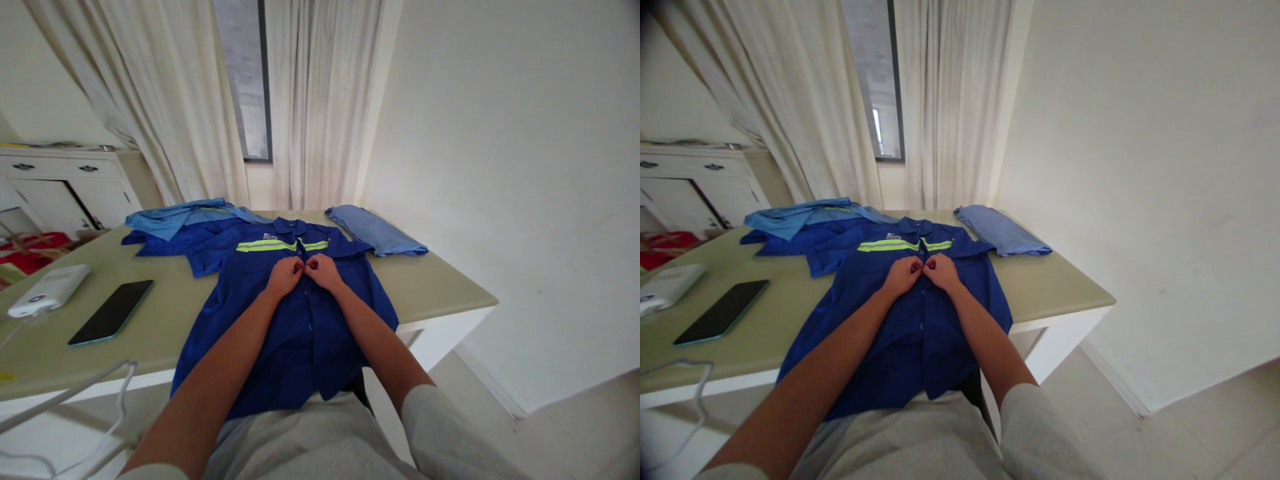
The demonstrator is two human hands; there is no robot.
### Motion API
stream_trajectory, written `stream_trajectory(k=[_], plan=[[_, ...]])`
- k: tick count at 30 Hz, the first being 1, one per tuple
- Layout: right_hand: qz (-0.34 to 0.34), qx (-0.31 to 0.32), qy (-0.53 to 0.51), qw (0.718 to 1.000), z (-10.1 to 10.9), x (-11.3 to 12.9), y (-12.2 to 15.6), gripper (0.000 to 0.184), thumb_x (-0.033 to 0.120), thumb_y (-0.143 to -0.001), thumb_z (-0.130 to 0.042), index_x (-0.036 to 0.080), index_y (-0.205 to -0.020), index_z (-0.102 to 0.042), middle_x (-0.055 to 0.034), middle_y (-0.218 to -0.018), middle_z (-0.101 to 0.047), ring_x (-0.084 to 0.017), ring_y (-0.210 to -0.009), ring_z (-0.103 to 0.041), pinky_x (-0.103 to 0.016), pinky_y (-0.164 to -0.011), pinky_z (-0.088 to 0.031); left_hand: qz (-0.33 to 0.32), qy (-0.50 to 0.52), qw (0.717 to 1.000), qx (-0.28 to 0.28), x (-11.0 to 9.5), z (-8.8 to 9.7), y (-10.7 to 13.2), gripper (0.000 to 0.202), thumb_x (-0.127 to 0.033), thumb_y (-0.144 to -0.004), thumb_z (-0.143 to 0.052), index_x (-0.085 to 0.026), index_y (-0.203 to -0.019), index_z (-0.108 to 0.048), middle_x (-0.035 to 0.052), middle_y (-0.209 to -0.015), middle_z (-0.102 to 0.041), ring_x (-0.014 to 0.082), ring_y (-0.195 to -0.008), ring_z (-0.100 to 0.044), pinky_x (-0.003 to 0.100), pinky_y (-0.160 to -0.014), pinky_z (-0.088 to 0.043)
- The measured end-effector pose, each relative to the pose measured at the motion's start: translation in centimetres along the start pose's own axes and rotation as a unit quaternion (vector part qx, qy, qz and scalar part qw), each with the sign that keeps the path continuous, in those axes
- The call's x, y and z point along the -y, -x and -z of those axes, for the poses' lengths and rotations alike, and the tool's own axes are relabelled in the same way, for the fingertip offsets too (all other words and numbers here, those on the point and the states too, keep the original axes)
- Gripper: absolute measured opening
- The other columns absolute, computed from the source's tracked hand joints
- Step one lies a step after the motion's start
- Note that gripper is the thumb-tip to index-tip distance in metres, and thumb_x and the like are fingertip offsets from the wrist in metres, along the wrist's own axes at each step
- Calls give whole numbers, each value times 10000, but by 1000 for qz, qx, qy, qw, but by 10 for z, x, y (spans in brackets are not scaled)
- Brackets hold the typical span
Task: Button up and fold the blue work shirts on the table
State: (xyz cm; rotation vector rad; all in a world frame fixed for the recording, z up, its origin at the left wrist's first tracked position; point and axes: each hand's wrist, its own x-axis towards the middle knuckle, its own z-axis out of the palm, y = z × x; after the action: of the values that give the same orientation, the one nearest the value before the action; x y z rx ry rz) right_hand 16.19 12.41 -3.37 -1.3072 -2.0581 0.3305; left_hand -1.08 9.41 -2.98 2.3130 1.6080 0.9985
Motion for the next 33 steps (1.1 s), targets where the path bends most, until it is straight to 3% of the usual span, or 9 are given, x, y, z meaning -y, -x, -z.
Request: stream_trajectory(k=[4,10,15,21,29,33], plan=[[-4,11,-50,999,2,-5,-4,254,274,-947,-589,180,-793,-768,-5,-743,-714,-140,-714,-625,-222,-662,-416,11,23,1000,-7,2,-2,0,77,-170,-855,-635,-215,-915,-654,30,-862,-731,203,-817,-680,319,-789,-513],[-9,65,-124,990,-2,-13,-4,96,181,-818,-704,181,-869,-785,-14,-813,-764,-151,-739,-677,-212,-673,-468,30,81,996,-2,7,-5,0,215,-90,-794,-625,-229,-957,-606,-2,-832,-712,179,-791,-687,292,-768,-519],[7,72,-99,992,-3,-10,-3,88,152,-811,-708,182,-869,-768,-10,-789,-744,-134,-705,-647,-207,-659,-456,38,99,994,31,8,-1,-1,222,-74,-781,-616,-223,-944,-630,4,-854,-741,171,-791,-699,281,-774,-532],[16,92,-51,994,1,-4,-3,109,139,-812,-718,180,-903,-764,-8,-799,-738,-126,-693,-637,-208,-646,-437,95,87,992,12,11,-1,-4,122,-302,-853,-702,-214,-934,-678,34,-904,-781,193,-828,-728,307,-810,-552],[26,90,22,995,4,5,-1,121,189,-847,-726,206,-960,-768,-18,-895,-747,-146,-780,-648,-221,-685,-439,104,101,989,38,15,0,-7,132,-179,-826,-691,-192,-942,-753,54,-935,-804,199,-863,-740,321,-844,-576],[17,64,-6,998,3,3,-1,81,247,-887,-725,204,-943,-766,-15,-887,-749,-145,-790,-651,-221,-702,-449,87,81,992,39,11,2,-6,124,-183,-853,-683,-207,-929,-778,61,-981,-805,220,-925,-728,340,-906,-563]])
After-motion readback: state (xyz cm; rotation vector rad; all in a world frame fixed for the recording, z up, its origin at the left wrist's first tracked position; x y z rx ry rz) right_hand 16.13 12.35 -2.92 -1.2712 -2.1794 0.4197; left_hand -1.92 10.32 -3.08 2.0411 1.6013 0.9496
